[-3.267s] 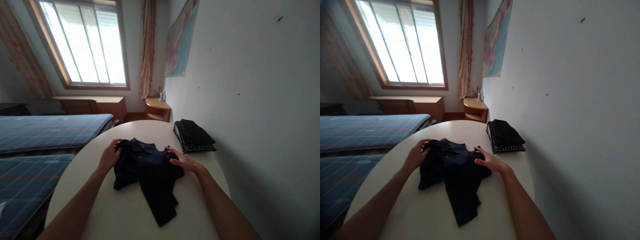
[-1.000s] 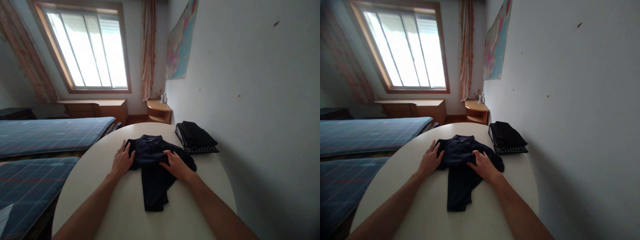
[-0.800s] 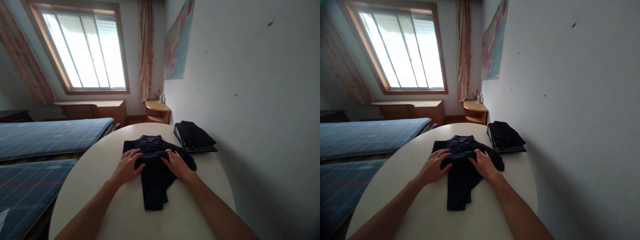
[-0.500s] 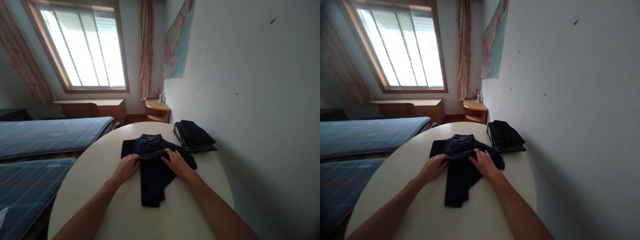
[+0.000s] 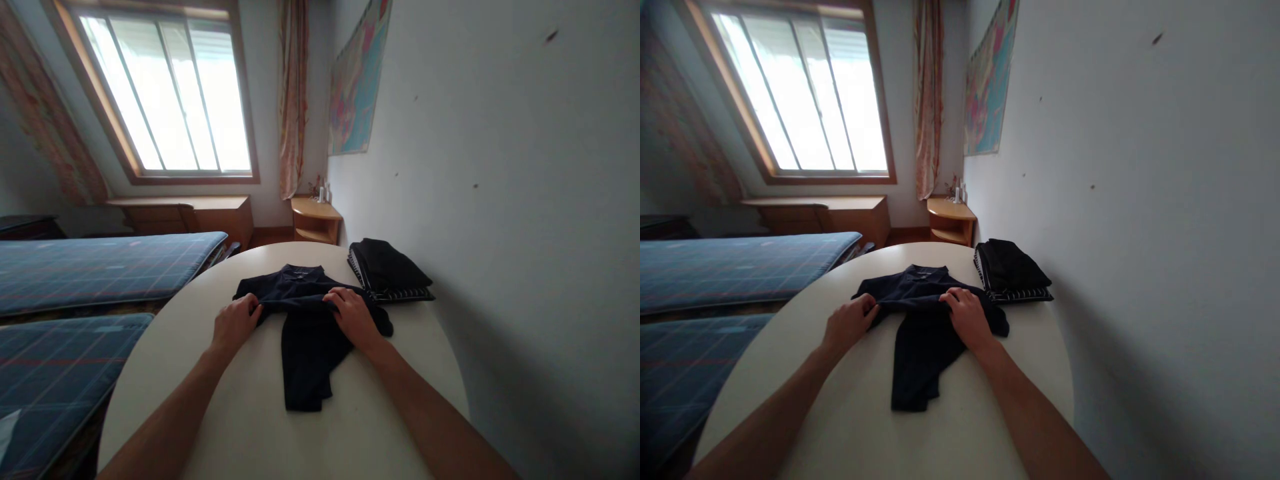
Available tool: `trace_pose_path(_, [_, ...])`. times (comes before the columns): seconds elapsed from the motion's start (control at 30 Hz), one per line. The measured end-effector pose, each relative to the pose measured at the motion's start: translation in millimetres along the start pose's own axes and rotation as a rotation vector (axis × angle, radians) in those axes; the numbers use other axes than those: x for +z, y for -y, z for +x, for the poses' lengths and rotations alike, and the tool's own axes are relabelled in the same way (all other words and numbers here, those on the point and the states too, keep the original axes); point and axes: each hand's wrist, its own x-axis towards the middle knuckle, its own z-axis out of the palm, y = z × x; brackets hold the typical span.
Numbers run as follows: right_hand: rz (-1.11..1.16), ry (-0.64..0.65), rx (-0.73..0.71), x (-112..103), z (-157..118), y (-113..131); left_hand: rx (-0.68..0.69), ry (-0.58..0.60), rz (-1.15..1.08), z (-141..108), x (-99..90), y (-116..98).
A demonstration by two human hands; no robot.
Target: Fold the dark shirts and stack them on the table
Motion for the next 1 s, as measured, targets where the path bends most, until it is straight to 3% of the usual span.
trace_pose_path(0.13, [-0.095,0.022,0.072,-3,1,3,0.065,-0.014,0.019,-1,3.9,-2])
trace_pose_path(0.27, [-0.105,0.044,0.146,-1,0,1,0.242,-0.092,0.017,-4,1.1,-10])
trace_pose_path(0.47, [-0.043,0.055,0.132,4,-2,-5,0.616,0.063,-0.122,-23,-2.0,-31])
trace_pose_path(0.63, [0.030,0.025,0.125,4,-2,-5,0.629,0.099,-0.072,-28,-2.8,-39])
trace_pose_path(0.8, [0.168,0.005,0.131,0,-3,-5,0.548,0.038,-0.155,-28,-6.6,-40])
trace_pose_path(1.0, [0.191,-0.001,0.098,2,-5,-7,0.612,0.039,-0.125,-29,5.8,-35])
